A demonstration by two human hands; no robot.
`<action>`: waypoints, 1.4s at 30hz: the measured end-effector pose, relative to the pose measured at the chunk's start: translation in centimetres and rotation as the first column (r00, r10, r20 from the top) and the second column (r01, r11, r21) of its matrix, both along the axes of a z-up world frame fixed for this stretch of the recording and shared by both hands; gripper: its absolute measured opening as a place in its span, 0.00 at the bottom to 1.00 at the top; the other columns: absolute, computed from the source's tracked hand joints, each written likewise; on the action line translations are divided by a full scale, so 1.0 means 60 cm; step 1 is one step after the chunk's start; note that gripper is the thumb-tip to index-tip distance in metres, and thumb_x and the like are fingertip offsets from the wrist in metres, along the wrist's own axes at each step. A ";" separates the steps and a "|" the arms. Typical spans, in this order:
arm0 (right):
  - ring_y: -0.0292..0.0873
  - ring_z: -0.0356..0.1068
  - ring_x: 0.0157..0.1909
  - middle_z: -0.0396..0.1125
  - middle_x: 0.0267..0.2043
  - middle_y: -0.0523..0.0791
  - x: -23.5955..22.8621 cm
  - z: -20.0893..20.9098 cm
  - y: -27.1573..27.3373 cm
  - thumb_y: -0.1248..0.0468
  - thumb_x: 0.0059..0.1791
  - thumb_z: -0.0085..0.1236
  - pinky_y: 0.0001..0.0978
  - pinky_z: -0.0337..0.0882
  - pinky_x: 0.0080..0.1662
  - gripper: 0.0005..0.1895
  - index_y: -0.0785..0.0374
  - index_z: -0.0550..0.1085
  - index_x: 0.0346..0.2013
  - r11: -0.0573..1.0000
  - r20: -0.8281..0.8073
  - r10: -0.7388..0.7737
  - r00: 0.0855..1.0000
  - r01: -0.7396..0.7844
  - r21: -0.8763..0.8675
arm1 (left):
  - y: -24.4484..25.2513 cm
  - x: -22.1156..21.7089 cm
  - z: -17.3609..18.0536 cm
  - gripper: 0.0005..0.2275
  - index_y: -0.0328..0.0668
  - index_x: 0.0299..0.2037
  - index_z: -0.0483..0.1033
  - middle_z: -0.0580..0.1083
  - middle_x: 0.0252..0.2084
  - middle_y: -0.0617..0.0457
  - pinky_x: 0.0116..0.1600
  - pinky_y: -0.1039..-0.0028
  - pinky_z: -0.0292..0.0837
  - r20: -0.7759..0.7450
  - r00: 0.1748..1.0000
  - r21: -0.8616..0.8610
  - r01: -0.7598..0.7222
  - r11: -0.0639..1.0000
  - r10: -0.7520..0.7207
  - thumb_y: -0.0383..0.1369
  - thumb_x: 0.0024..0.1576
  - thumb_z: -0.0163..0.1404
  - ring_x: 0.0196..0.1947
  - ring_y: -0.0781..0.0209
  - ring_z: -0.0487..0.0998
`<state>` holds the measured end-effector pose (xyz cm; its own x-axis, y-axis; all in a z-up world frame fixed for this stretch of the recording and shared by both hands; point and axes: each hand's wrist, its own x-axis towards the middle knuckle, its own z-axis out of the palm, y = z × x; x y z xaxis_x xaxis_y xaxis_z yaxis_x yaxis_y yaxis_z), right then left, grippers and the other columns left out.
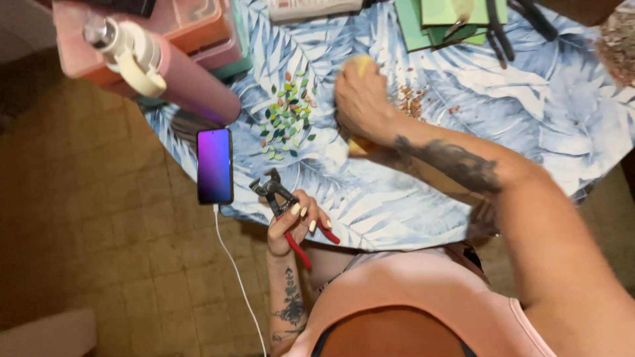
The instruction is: Cutting small mosaic tiles using nippers and cleaning the workspace with a sponge.
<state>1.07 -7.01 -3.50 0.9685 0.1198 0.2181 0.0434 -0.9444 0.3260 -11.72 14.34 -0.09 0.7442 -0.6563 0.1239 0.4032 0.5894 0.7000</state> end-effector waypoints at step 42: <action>0.54 0.60 0.36 0.59 0.50 0.50 -0.276 0.108 0.020 0.69 0.32 0.42 0.35 0.61 0.31 0.22 0.62 0.68 0.40 0.760 0.055 0.502 0.863 -0.470 0.449 | 0.008 0.004 -0.069 0.07 0.41 0.26 0.53 0.59 0.17 0.49 0.38 0.52 0.66 0.021 1.000 -0.027 -0.012 1.000 0.013 0.34 0.53 0.35 0.27 0.41 0.72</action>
